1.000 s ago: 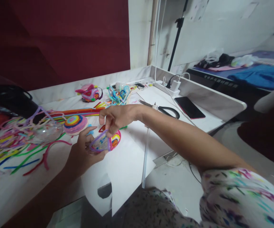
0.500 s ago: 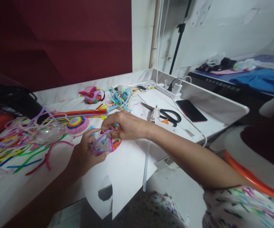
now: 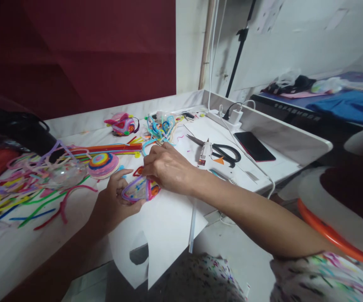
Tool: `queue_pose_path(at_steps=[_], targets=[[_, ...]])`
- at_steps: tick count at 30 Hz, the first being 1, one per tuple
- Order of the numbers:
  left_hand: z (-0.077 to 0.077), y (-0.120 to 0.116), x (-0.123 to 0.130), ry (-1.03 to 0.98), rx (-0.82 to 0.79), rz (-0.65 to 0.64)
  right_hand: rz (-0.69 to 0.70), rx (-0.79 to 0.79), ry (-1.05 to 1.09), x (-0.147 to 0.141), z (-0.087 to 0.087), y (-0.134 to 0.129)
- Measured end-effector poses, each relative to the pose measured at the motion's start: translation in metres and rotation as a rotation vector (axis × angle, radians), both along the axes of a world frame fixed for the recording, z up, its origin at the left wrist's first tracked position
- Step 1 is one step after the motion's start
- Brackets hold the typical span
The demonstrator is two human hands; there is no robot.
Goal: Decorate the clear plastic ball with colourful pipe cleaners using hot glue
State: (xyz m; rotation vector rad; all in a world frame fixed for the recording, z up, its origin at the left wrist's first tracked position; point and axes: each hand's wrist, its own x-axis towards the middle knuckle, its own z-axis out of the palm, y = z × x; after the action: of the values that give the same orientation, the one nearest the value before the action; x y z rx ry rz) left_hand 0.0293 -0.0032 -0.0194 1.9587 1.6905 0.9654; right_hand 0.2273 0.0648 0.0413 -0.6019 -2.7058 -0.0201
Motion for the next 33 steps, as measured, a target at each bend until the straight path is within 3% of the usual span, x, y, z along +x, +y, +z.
queue_pose_path(at_steps=[12, 26, 33], targets=[[0.001, 0.003, 0.001, -0.012, 0.004, 0.0, 0.018, 0.036, -0.119, -0.006, 0.008, 0.006], [0.002, 0.006, 0.003, -0.021, -0.005, 0.024, 0.046, -0.054, -0.054, -0.002, 0.006, 0.017], [0.009, 0.004, 0.009, 0.07, 0.013, 0.063, 0.074, 0.013, 0.008, -0.001, -0.001, 0.023]])
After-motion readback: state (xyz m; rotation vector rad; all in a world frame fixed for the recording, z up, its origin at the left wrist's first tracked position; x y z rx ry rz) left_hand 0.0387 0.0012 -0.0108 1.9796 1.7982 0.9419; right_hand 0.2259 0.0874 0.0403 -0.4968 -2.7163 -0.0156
